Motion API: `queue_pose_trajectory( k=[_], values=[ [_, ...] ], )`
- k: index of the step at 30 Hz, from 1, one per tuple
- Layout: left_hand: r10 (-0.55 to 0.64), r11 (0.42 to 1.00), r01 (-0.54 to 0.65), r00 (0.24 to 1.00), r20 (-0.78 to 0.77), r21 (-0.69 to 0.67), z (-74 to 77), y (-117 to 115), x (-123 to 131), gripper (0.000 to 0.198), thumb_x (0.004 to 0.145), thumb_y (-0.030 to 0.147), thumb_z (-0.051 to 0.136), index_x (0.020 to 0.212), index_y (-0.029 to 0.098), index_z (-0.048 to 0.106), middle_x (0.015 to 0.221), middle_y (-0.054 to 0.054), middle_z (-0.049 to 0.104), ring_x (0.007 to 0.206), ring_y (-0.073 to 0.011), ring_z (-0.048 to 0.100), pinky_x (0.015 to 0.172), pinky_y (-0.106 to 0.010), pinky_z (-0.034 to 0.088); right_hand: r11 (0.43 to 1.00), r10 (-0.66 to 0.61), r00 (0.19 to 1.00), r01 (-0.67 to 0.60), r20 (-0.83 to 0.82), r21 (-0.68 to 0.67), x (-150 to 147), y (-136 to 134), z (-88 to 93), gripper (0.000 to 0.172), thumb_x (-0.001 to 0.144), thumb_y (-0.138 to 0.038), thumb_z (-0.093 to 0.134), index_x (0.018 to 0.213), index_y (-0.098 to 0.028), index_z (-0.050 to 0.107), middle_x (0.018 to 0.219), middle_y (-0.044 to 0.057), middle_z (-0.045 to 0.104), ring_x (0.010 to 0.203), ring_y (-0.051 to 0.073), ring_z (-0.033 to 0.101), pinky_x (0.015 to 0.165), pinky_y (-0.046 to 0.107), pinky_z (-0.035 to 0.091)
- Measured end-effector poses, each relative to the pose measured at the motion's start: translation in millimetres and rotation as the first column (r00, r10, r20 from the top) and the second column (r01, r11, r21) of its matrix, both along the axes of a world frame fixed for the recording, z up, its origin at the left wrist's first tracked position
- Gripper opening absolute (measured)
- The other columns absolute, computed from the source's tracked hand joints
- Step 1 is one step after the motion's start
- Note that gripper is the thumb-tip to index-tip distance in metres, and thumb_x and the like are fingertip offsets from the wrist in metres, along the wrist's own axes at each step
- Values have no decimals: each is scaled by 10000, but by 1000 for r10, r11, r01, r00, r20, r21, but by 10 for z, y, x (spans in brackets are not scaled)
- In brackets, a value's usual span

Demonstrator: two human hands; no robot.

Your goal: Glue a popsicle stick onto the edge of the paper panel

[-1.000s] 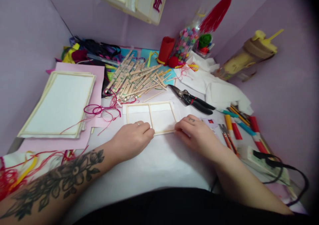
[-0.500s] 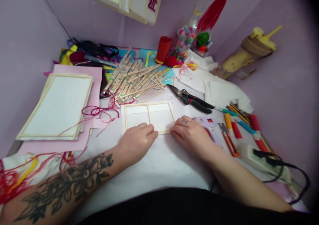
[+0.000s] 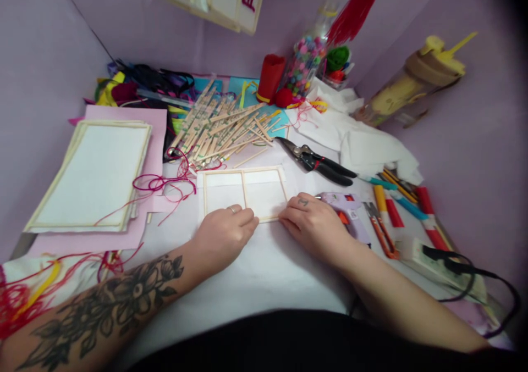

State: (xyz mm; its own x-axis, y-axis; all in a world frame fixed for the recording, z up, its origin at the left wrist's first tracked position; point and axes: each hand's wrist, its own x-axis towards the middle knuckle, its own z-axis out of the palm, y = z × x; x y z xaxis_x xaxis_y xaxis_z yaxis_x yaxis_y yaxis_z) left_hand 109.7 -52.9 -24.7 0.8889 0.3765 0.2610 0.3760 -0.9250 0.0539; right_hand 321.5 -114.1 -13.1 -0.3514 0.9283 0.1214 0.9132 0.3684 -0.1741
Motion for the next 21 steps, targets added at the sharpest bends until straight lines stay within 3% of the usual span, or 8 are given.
queue_pose_trajectory(
  k=[12, 21],
  values=[
    [-16, 997, 8, 994, 106, 76, -50, 4, 7, 195, 913, 152, 478, 776, 172, 616, 669, -11, 514, 626, -157, 438, 512, -304, 273, 999, 3, 999, -2, -38, 49, -60, -29, -64, 167, 878, -135, 550, 781, -155, 685, 717, 60, 605, 744, 187, 515, 645, 286, 388],
    [22, 1000, -22, 994, 105, 0, -107, 20, 23, 261, 935, 217, 440, 765, 197, 636, 657, 4, 526, 624, -142, 457, 528, -281, 300, 999, -49, 998, 48, -47, -20, -79, 11, -77, 177, 857, -139, 582, 710, -153, 679, 734, 58, 627, 759, 178, 525, 667, 277, 402]
  ],
)
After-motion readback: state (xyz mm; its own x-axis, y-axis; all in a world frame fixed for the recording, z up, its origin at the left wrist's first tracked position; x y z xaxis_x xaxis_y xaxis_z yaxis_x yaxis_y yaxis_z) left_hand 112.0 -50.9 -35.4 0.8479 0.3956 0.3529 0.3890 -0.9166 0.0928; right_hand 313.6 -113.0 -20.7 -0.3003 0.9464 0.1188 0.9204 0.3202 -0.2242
